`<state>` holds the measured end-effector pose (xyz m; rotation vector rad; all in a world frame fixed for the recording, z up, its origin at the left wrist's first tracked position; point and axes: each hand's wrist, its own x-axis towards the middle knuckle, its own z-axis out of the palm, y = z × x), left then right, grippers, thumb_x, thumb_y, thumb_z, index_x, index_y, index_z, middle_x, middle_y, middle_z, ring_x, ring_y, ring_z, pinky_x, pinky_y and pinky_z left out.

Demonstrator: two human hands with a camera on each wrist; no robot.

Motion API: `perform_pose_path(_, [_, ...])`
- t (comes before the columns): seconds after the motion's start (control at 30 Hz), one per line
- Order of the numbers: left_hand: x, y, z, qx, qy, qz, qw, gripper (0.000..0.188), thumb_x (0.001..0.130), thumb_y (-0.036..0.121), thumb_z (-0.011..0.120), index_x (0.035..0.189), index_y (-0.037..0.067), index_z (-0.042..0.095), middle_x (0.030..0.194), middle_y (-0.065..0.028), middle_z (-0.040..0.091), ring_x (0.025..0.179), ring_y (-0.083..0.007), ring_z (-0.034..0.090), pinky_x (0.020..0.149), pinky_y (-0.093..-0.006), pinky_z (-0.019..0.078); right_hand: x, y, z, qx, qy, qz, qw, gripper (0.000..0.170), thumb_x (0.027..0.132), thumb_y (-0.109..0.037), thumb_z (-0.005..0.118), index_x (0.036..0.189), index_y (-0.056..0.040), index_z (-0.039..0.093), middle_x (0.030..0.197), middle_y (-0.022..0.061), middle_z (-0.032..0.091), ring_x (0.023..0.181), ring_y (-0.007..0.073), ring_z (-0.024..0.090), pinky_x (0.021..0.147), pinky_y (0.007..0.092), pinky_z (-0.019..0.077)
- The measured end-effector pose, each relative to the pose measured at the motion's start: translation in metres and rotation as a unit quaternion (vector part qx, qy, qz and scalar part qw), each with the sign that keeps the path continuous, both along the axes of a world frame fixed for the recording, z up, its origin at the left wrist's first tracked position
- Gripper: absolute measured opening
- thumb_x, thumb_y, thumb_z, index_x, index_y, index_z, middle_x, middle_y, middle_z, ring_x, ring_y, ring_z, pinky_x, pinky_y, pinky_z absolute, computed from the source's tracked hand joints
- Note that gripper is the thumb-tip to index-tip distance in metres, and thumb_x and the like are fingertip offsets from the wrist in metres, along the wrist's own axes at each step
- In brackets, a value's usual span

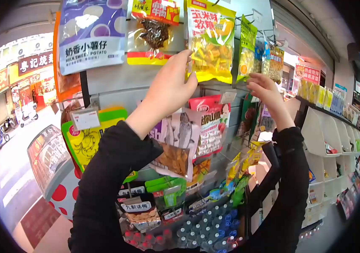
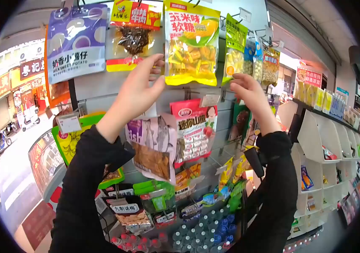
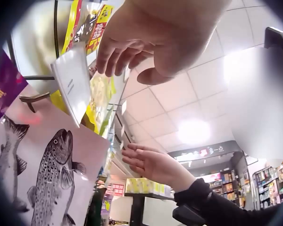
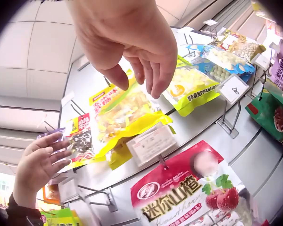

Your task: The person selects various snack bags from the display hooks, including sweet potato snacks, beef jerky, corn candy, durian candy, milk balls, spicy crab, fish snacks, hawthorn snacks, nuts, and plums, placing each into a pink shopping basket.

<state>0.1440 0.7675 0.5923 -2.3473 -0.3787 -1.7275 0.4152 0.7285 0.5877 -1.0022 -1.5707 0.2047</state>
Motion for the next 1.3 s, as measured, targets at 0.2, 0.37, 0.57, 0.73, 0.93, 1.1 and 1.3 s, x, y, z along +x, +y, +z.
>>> perform_pose_path(0.2, [0.023,0.031,0.029,-0.088,-0.006,0.106,0.990,0.055,0.071,0.016,0.056,0.116,-0.006,0.033,0.103,-0.0186,0.049,0.086,-0.0222,0.053,0.074,-0.0304,0.0429,-0.010,0.044,0.023,0.018,-0.007,0.002,1.000,0.054,0.075,-0.023,0.058,0.116,0.0056,0.037,0.104,0.0164,0.053,0.094,0.0194,0.051,0.079,0.0271,0.0391])
perform_pose_path(0.37, [0.029,0.044,0.033,-0.064,-0.067,0.081,0.992,0.044,0.071,0.013,0.055,0.105,-0.008,0.038,0.092,-0.0227,0.049,0.087,-0.0323,0.050,0.076,-0.0357,0.0405,-0.010,0.076,0.023,-0.003,0.015,-0.027,1.000,0.064,0.075,-0.030,0.058,0.121,0.0059,0.031,0.110,0.0203,0.048,0.101,0.0227,0.048,0.083,0.0297,0.0372])
perform_pose_path(0.57, [0.027,0.052,0.036,-0.140,-0.035,0.059,0.988,0.044,0.071,0.016,0.058,0.105,-0.008,0.042,0.078,-0.0145,0.055,0.068,-0.0212,0.057,0.059,-0.0292,0.0450,-0.011,0.064,0.023,-0.035,0.077,0.025,0.996,0.058,0.079,-0.033,0.053,0.120,0.0026,0.032,0.107,0.0127,0.048,0.097,0.0188,0.047,0.079,0.0297,0.0378])
perform_pose_path(0.73, [0.033,0.058,0.038,-0.256,-0.006,-0.054,0.965,0.034,0.076,0.021,0.056,0.094,-0.006,0.048,0.075,-0.0127,0.055,0.062,-0.0185,0.055,0.056,-0.0287,0.0447,-0.003,0.066,0.027,-0.037,0.081,0.027,0.996,0.055,0.080,-0.035,0.052,0.118,0.0017,0.036,0.107,0.0117,0.047,0.098,0.0176,0.046,0.079,0.0299,0.0378])
perform_pose_path(0.93, [0.043,0.064,0.041,-0.190,0.007,-0.001,0.982,0.030,0.076,0.020,0.055,0.089,-0.005,0.048,0.077,-0.0133,0.054,0.066,-0.0196,0.053,0.057,-0.0298,0.0424,-0.009,0.064,0.026,-0.058,0.039,0.015,0.997,0.055,0.080,-0.036,0.050,0.117,0.0012,0.036,0.110,0.0110,0.047,0.102,0.0179,0.045,0.081,0.0300,0.0368])
perform_pose_path(1.1, [0.046,0.064,0.040,-0.209,-0.009,-0.027,0.977,0.027,0.074,0.020,0.054,0.082,-0.006,0.048,0.083,-0.0209,0.053,0.077,-0.0329,0.052,0.067,-0.0371,0.0403,-0.011,0.056,0.031,-0.062,0.042,0.024,0.997,0.051,0.081,-0.036,0.049,0.116,0.0003,0.038,0.105,0.0097,0.050,0.101,0.0175,0.047,0.081,0.0301,0.0372])
perform_pose_path(1.3, [0.041,0.059,0.040,-0.223,-0.064,-0.161,0.959,0.021,0.078,0.016,0.049,0.083,-0.005,0.048,0.078,-0.0172,0.055,0.072,-0.0253,0.053,0.065,-0.0338,0.0402,-0.005,0.058,0.024,-0.071,0.084,0.070,0.991,0.042,0.083,-0.035,0.048,0.109,-0.0023,0.044,0.097,0.0061,0.053,0.087,0.0133,0.053,0.074,0.0268,0.0424])
